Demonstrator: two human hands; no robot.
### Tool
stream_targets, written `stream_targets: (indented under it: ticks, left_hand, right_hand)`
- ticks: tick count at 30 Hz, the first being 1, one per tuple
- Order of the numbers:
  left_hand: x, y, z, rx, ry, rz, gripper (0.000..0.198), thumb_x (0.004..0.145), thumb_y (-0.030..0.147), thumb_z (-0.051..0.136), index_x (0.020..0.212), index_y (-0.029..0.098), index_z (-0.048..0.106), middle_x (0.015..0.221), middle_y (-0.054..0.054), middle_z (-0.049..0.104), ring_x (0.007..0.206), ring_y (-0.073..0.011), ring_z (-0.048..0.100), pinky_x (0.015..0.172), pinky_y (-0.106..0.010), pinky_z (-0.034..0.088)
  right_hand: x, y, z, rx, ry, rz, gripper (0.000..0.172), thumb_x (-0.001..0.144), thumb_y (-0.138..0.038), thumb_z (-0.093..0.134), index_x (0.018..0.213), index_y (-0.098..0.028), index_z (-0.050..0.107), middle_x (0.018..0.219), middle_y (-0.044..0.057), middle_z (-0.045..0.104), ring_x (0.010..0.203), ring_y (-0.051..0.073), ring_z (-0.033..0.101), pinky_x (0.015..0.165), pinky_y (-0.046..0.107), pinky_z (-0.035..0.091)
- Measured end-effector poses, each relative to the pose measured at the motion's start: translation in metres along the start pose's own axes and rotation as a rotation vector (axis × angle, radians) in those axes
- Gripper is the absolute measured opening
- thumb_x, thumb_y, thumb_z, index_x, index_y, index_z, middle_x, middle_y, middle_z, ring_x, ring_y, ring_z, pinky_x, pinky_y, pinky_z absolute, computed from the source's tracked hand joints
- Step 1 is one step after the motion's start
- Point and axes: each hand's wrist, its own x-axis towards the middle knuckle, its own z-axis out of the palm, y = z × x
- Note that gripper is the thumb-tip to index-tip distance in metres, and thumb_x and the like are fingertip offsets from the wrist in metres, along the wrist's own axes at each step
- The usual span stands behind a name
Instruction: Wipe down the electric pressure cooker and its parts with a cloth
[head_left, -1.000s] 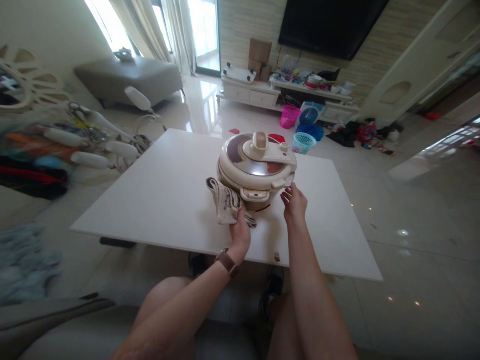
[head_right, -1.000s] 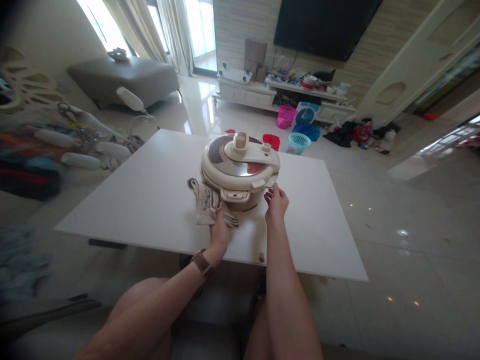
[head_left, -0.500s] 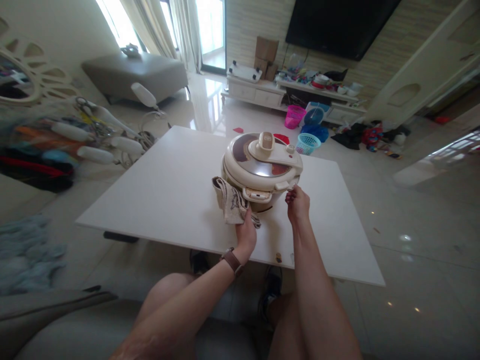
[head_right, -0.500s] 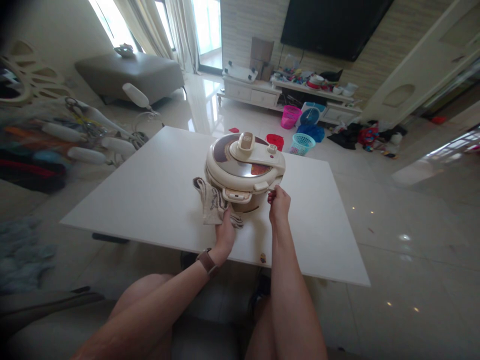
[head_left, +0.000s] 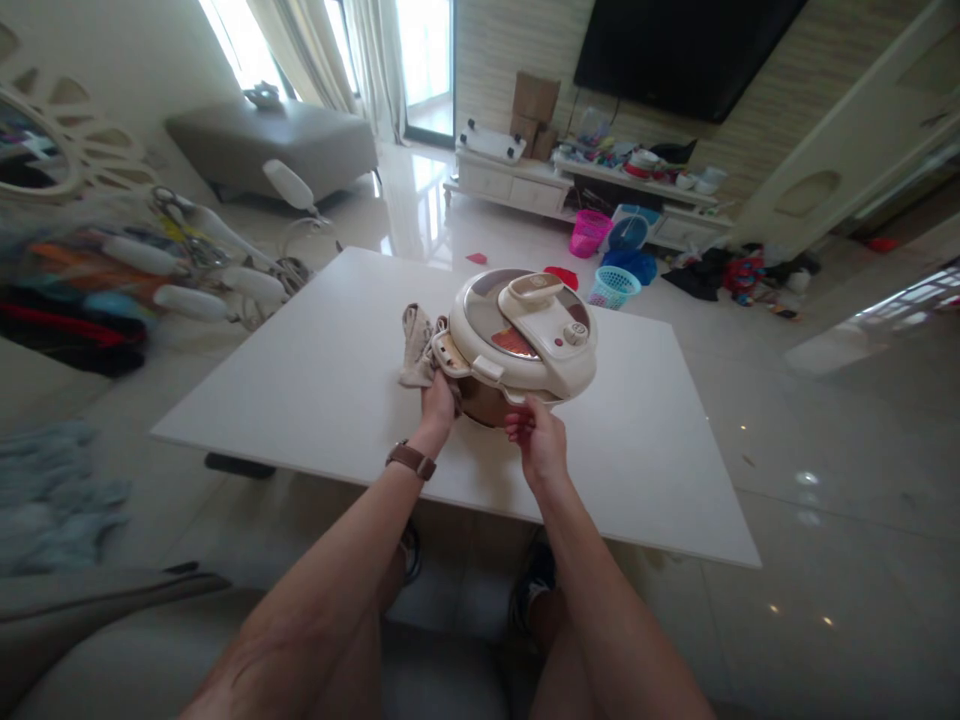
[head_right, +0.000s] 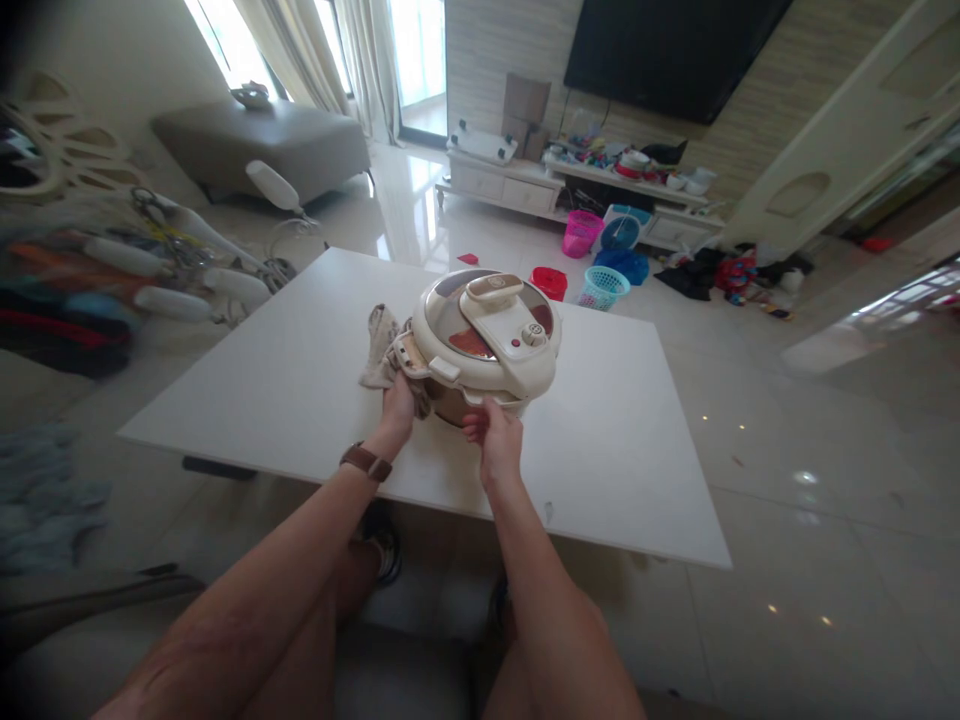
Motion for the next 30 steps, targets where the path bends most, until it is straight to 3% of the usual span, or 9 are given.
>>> stream_targets:
  ticks: [2, 6, 8, 11, 16, 21, 28, 30]
  left_hand:
    - [-0.013, -0.001, 0.000, -0.008, 0.009, -0.017, 0.022, 0.096, 0.038, 0.058, 0.105, 0.022, 0.071, 0.116, -0.007, 0.079, 0.139, -0.0226, 0.063, 0.118, -0.040, 0.050]
    - [-0.066, -0.013, 0.008, 0.000, 0.044, 0.069, 0.029, 0.100, 0.035, 0.056, 0.124, 0.024, 0.069, 0.142, -0.006, 0.073, 0.151, -0.0199, 0.054, 0.129, -0.040, 0.039]
    - [-0.087, -0.019, 0.013, 0.028, 0.045, 0.046, 0.031, 0.102, 0.035, 0.054, 0.127, 0.023, 0.068, 0.146, -0.008, 0.071, 0.152, -0.0210, 0.053, 0.131, -0.042, 0.037]
    - [-0.099, -0.023, 0.015, 0.042, 0.022, 0.022, 0.034, 0.103, 0.036, 0.054, 0.131, 0.022, 0.067, 0.153, -0.009, 0.066, 0.156, -0.0213, 0.049, 0.134, -0.042, 0.031]
    - [-0.093, -0.022, 0.012, 0.098, 0.002, -0.012, 0.035, 0.103, 0.035, 0.054, 0.133, 0.023, 0.068, 0.149, -0.008, 0.069, 0.154, -0.0210, 0.050, 0.133, -0.041, 0.034]
    - [-0.080, -0.022, 0.015, 0.103, -0.016, 0.024, 0.036, 0.103, 0.036, 0.054, 0.134, 0.023, 0.068, 0.150, -0.007, 0.069, 0.153, -0.0209, 0.052, 0.131, -0.040, 0.036]
    - [-0.003, -0.001, 0.007, -0.013, -0.082, 0.043, 0.037, 0.097, 0.035, 0.062, 0.131, 0.025, 0.070, 0.146, -0.004, 0.071, 0.152, -0.0214, 0.054, 0.129, -0.040, 0.039]
    - [0.006, 0.003, 0.004, -0.033, -0.095, 0.051, 0.038, 0.096, 0.036, 0.064, 0.132, 0.026, 0.070, 0.149, -0.003, 0.069, 0.153, -0.0208, 0.051, 0.130, -0.040, 0.037]
  right_hand:
    - [0.004, -0.006, -0.008, 0.025, 0.041, -0.014, 0.033, 0.080, -0.049, 0.070, 0.069, -0.019, 0.063, 0.057, 0.002, 0.066, 0.045, 0.012, 0.056, 0.042, 0.022, 0.041]
    - [0.016, -0.017, -0.026, 0.106, 0.192, -0.213, 0.023, 0.081, -0.041, 0.063, 0.071, -0.021, 0.059, 0.055, -0.004, 0.059, 0.043, 0.009, 0.052, 0.041, 0.020, 0.034]
    - [0.021, -0.021, -0.031, 0.145, 0.226, -0.222, 0.023, 0.084, -0.040, 0.059, 0.072, -0.020, 0.059, 0.056, -0.004, 0.057, 0.043, 0.009, 0.051, 0.040, 0.020, 0.032]
    - [0.027, -0.022, -0.030, 0.162, 0.260, -0.214, 0.029, 0.089, -0.043, 0.060, 0.070, -0.021, 0.056, 0.056, -0.004, 0.055, 0.043, 0.008, 0.049, 0.040, 0.021, 0.029]
    - [0.032, -0.015, -0.020, 0.166, 0.261, -0.313, 0.041, 0.093, -0.054, 0.068, 0.073, -0.022, 0.051, 0.058, -0.007, 0.049, 0.045, 0.006, 0.042, 0.041, 0.019, 0.026]
    - [0.028, -0.004, -0.013, 0.205, 0.244, -0.288, 0.040, 0.093, -0.052, 0.071, 0.076, -0.022, 0.051, 0.060, -0.009, 0.047, 0.047, 0.005, 0.038, 0.044, 0.018, 0.027]
    - [0.022, 0.011, -0.001, 0.155, 0.067, -0.223, 0.046, 0.080, -0.055, 0.084, 0.075, -0.022, 0.053, 0.060, -0.008, 0.054, 0.048, 0.005, 0.042, 0.044, 0.018, 0.026]
    - [0.022, 0.013, 0.000, 0.138, 0.026, -0.191, 0.048, 0.076, -0.057, 0.087, 0.075, -0.022, 0.054, 0.059, -0.007, 0.055, 0.048, 0.005, 0.043, 0.044, 0.018, 0.028]
